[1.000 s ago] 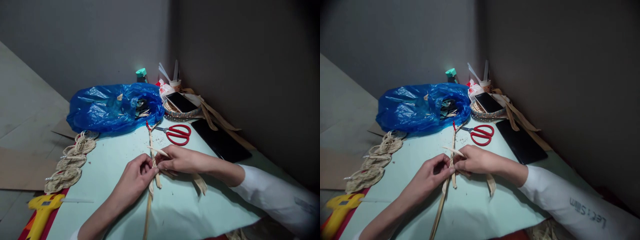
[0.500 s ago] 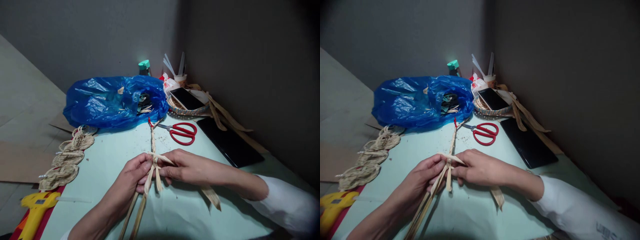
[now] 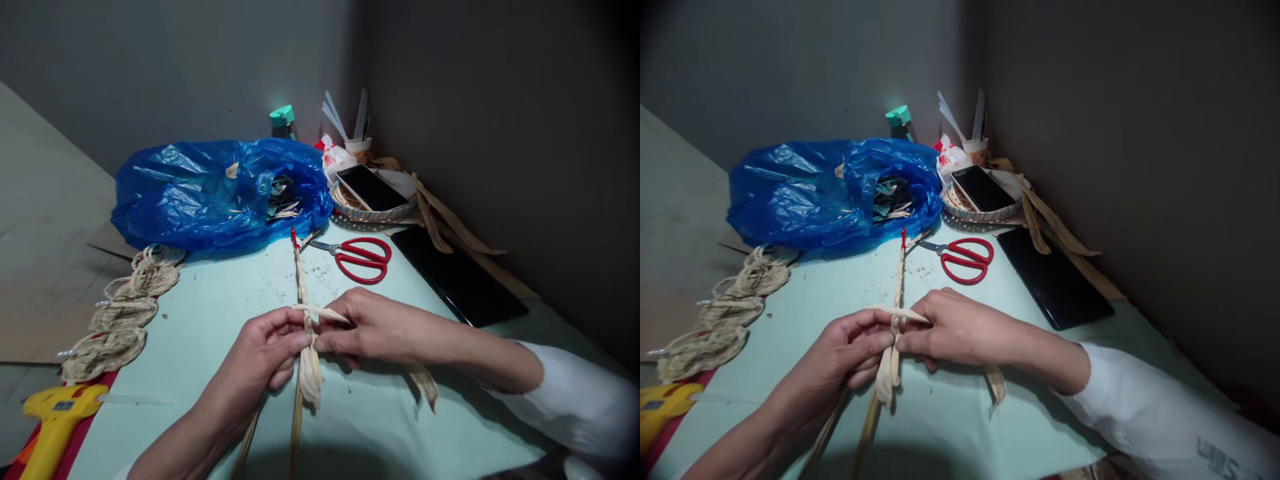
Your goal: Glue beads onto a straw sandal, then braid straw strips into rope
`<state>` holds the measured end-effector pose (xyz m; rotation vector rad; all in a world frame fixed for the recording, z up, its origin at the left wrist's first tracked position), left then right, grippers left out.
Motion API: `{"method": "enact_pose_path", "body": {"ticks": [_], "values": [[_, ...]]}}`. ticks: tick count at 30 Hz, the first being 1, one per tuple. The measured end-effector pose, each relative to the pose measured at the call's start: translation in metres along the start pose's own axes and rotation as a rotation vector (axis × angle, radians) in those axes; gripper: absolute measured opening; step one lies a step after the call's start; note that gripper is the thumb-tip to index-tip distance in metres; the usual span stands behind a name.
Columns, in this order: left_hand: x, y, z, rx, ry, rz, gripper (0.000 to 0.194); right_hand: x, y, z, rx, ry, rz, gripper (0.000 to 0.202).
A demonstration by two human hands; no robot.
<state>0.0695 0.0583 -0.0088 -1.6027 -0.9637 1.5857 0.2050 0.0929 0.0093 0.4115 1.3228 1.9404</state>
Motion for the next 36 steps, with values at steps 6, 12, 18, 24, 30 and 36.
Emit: {"method": "enact_pose_path", "body": {"ticks": [6,12,18,24,30,36], "values": [[-0.006,-0.004,-0.005,-0.019,-0.010,-0.055,0.030,0.000,0.008,0.004,0.066,0.039,0.057,0.027],[-0.011,-0.003,-0.011,-0.096,-0.025,-0.025,0.032,-0.001,0.007,0.009,0.094,0.078,0.057,0.024],[-0.011,0.000,-0.009,-0.079,-0.075,0.036,0.038,-0.001,0.005,0.013,0.122,0.078,0.028,0.025],[-0.013,-0.002,-0.010,-0.092,-0.099,0.038,0.035,-0.001,0.004,0.019,0.097,0.043,0.035,0.025],[-0.011,-0.001,-0.008,-0.134,-0.078,0.010,0.033,0.000,0.002,0.018,0.115,0.052,0.024,0.025],[-0.008,-0.002,-0.002,-0.110,-0.040,-0.013,0.032,-0.002,0.010,0.020,0.083,0.017,0.029,0.024]]}}
Point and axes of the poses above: each hand's wrist, its own x-axis towards the middle knuckle, its own z-axis out of the back of the hand, y = z × x, the point moved 6 cm from there along x, towards the middle knuckle, and after that the axes turned 12 degrees about -y, right-handed, at the moved point
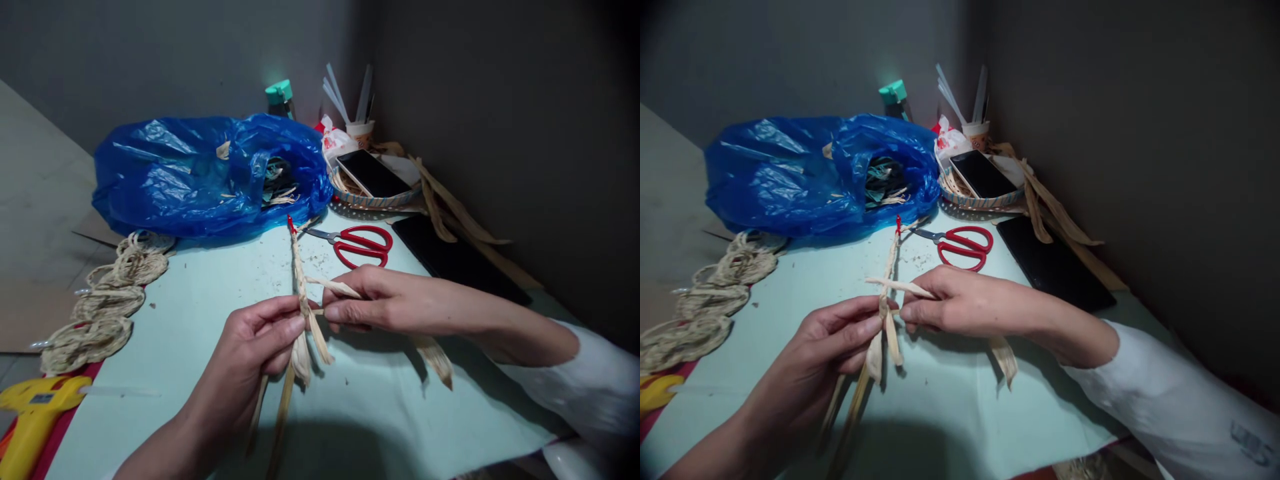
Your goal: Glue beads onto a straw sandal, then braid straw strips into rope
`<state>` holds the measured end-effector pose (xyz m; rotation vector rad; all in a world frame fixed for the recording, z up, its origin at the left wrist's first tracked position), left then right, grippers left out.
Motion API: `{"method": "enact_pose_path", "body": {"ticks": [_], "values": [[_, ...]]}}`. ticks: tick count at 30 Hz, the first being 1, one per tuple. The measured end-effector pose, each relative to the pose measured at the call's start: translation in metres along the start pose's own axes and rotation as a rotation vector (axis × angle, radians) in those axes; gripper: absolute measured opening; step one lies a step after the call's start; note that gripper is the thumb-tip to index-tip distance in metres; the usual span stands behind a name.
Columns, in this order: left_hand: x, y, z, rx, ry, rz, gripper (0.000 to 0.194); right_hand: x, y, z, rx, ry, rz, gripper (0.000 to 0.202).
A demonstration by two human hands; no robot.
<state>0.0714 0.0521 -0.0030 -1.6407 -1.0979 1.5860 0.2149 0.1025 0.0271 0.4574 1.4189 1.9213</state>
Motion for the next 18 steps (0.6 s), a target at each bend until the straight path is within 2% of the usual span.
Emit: {"method": "enact_pose_path", "body": {"ticks": [5,7,9,13,14,16,18], "values": [[-0.001,-0.005,0.004,0.026,-0.027,-0.057,0.029,-0.008,0.010,0.023,-0.034,-0.262,0.003,0.031],[-0.001,-0.005,0.004,0.019,-0.037,-0.062,0.027,-0.012,0.013,0.028,-0.030,-0.286,0.007,0.038],[-0.001,-0.005,0.004,0.000,-0.041,-0.077,0.025,-0.015,0.018,0.022,0.007,-0.187,0.022,0.043],[0.001,-0.003,0.004,-0.080,-0.060,-0.109,0.024,-0.030,0.025,-0.019,0.076,0.334,-0.055,0.044],[0.002,-0.003,0.003,-0.102,-0.060,-0.109,0.024,-0.034,0.025,-0.029,0.064,0.430,-0.087,0.041],[0.003,-0.002,0.001,-0.130,-0.045,-0.103,0.022,-0.035,0.023,-0.040,0.007,0.477,-0.106,0.036],[0.003,-0.003,-0.002,-0.142,-0.017,-0.101,0.022,-0.030,0.020,-0.042,-0.048,0.408,-0.076,0.033]]}}
Point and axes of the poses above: each hand's wrist, its own x-axis towards the middle knuckle, its own z-axis out of the back of the hand, y = z × x, the point moved 6 cm from there along x, towards the middle knuckle, and after that the axes turned 12 degrees about -y, right-handed, at the moved point
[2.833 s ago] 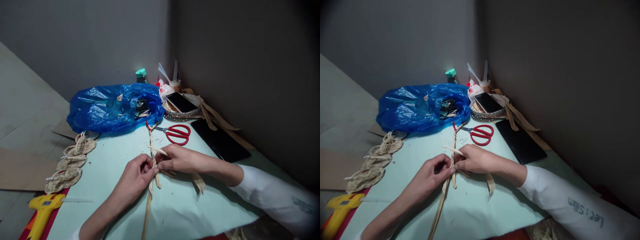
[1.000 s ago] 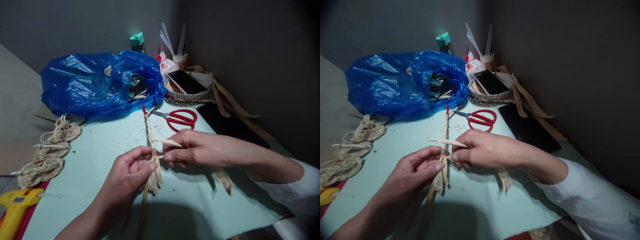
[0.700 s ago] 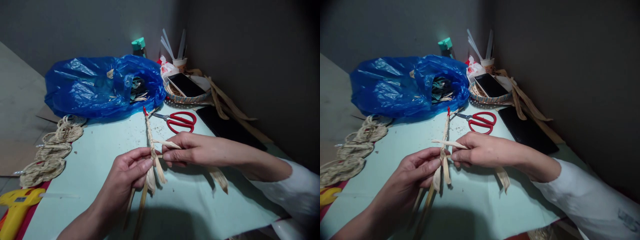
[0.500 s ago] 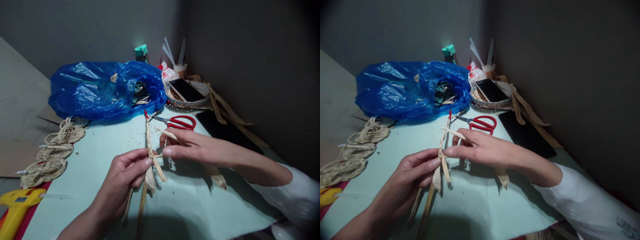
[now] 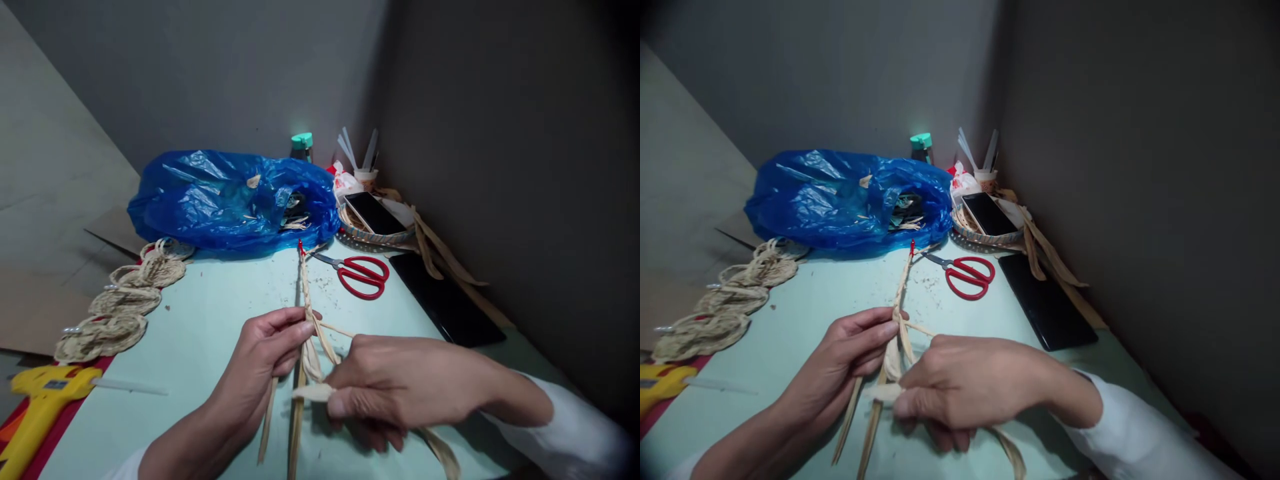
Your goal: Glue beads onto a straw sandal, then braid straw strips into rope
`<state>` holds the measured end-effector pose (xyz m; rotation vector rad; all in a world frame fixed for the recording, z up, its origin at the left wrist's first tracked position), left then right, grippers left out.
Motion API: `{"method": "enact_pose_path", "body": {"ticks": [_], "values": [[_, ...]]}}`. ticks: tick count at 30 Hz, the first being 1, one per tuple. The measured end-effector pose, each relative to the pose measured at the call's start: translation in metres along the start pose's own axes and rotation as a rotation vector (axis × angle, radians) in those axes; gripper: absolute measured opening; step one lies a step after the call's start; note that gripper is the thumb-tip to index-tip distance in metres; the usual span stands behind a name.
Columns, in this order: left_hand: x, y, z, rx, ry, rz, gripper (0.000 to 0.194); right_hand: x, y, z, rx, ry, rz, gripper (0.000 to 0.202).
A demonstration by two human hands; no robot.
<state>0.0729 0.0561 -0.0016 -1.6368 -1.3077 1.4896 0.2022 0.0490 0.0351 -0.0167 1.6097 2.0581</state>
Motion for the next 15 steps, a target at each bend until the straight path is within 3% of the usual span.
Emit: {"method": "enact_pose_path", "body": {"ticks": [4,7,11,15], "values": [[-0.001,-0.004,-0.002,-0.024,0.020,-0.011,0.025,0.002,-0.001,0.008,-0.013,-0.103,0.028,0.033],[-0.002,-0.006,0.000,-0.067,0.025,-0.016,0.025,-0.003,0.009,0.011,-0.073,-0.141,0.136,0.037],[-0.002,-0.006,0.000,-0.105,0.034,-0.026,0.028,-0.004,0.020,0.015,-0.359,-0.345,0.292,0.036],[-0.002,-0.010,0.001,-0.119,0.030,-0.037,0.027,0.000,0.010,0.014,-0.634,-0.434,0.263,0.038]]}}
Point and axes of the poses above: each hand's wrist, its own x-axis towards the middle knuckle, its own z-axis out of the back of the hand, y = z × x, the point moved 6 cm from there along x, towards the middle knuckle, and after that the axes turned 12 degrees about -y, right-handed, at the moved point
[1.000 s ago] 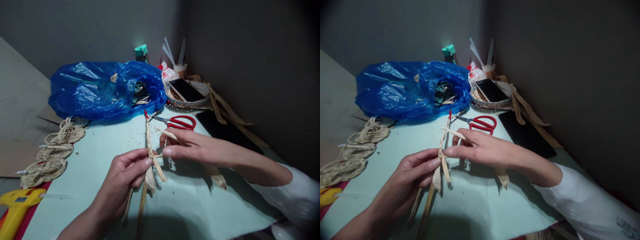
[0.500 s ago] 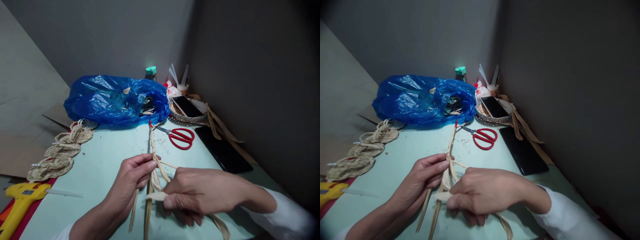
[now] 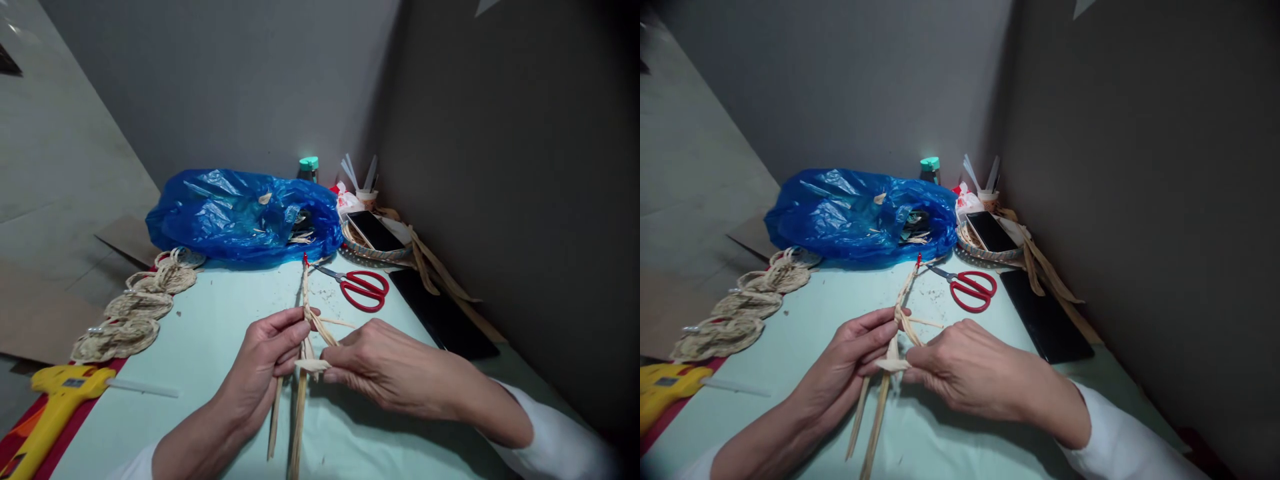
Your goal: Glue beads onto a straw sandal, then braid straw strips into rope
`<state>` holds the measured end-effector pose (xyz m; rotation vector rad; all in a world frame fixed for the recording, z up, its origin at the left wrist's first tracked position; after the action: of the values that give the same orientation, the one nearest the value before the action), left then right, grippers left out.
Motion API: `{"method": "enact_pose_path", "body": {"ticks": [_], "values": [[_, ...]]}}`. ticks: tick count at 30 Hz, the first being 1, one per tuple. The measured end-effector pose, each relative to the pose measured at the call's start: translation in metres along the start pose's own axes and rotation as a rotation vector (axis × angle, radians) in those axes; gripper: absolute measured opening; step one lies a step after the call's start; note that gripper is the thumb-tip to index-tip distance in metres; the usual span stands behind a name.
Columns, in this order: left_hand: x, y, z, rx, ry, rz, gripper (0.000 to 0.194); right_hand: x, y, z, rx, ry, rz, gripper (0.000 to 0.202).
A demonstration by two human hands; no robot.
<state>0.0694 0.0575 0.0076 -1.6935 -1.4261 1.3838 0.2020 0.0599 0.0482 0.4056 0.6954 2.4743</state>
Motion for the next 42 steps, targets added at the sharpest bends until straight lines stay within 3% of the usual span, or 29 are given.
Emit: {"method": "enact_pose_path", "body": {"ticks": [5,10,17,26,32,37,42], "values": [[0.002,-0.002,-0.001,0.002,0.018,-0.023,0.026,0.002,-0.016,0.001,0.022,-0.009,-0.098,0.042],[0.002,0.001,0.000,0.047,0.029,-0.031,0.029,0.003,-0.029,0.003,0.417,-0.014,-0.265,0.047],[0.001,0.004,0.001,0.032,0.015,-0.007,0.030,0.001,-0.023,-0.005,0.715,0.124,-0.294,0.044],[0.004,0.005,0.000,0.036,0.038,0.011,0.026,0.002,-0.025,-0.011,0.580,0.199,-0.280,0.040],[0.005,0.009,0.001,0.030,0.047,0.045,0.025,0.001,-0.019,-0.012,0.385,0.254,-0.148,0.032],[0.005,0.010,-0.002,0.034,0.068,0.063,0.022,0.004,-0.017,-0.002,0.304,0.144,-0.084,0.035],[0.003,0.008,-0.002,0.039,0.056,0.055,0.022,0.005,-0.018,0.000,0.350,0.168,-0.119,0.036]]}}
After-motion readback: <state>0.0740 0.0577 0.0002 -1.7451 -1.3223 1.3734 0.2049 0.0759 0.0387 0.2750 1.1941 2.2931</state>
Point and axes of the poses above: each hand's wrist, its own x-axis towards the middle knuckle, its own z-axis out of the back of the hand, y = z × x, the point moved 6 cm from there along x, towards the middle knuckle, and after that the axes turned 12 degrees about -y, right-handed, at the moved point
